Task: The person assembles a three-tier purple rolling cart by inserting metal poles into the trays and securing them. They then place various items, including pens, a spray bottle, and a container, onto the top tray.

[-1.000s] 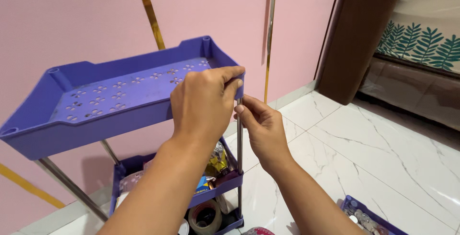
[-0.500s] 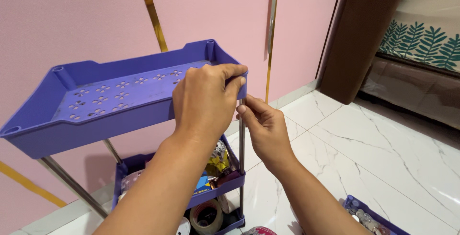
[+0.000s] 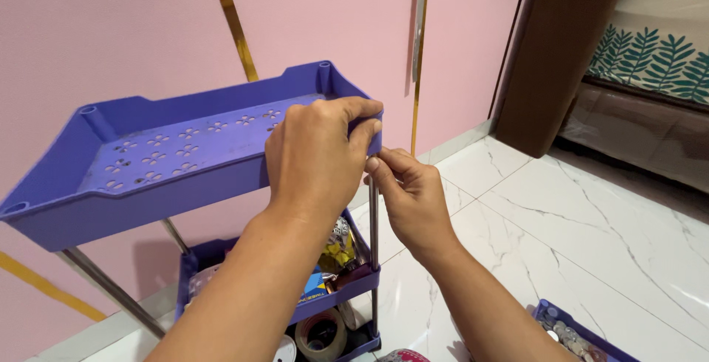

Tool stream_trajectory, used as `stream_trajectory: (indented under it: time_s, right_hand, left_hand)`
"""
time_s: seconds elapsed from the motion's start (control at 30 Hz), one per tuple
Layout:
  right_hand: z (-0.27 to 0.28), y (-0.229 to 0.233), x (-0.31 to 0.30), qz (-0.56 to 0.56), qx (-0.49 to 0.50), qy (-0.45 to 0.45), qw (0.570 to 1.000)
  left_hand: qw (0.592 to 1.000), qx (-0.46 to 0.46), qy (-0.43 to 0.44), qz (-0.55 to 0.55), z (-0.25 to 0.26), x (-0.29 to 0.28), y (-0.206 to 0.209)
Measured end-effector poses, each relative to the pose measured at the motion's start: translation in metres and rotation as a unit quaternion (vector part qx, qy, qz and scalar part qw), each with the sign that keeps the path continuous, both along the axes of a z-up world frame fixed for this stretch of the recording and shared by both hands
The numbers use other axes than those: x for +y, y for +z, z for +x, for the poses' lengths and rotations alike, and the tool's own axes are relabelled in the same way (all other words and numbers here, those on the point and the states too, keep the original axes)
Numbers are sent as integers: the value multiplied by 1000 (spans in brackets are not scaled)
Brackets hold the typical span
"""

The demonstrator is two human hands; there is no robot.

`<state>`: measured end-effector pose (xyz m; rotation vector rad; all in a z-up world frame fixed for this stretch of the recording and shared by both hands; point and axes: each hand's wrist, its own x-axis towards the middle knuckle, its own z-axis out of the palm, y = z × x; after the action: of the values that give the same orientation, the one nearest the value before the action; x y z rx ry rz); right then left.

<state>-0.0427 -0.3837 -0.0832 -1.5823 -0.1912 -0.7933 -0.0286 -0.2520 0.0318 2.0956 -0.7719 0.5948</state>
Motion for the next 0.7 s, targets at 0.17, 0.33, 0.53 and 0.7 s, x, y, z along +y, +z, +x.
stream_trajectory:
  time_s: [0.17,0.33,0.53,0.7]
  right_hand:
    - [-1,1,-2,45,17,19,999]
    - [-7,-1,3,59,11,18,998]
    - [-7,-5,7,99,3,36,994]
    - [-2,-7,11,121,8,25,992]
  left_hand:
    - [999,-37,-1,20,6,0,-1]
    - [997,-64,-30,28,8,7,-2]
    - [997,-36,-49,40,6,13,2]
    - [992,38,-20,120,10,10,13]
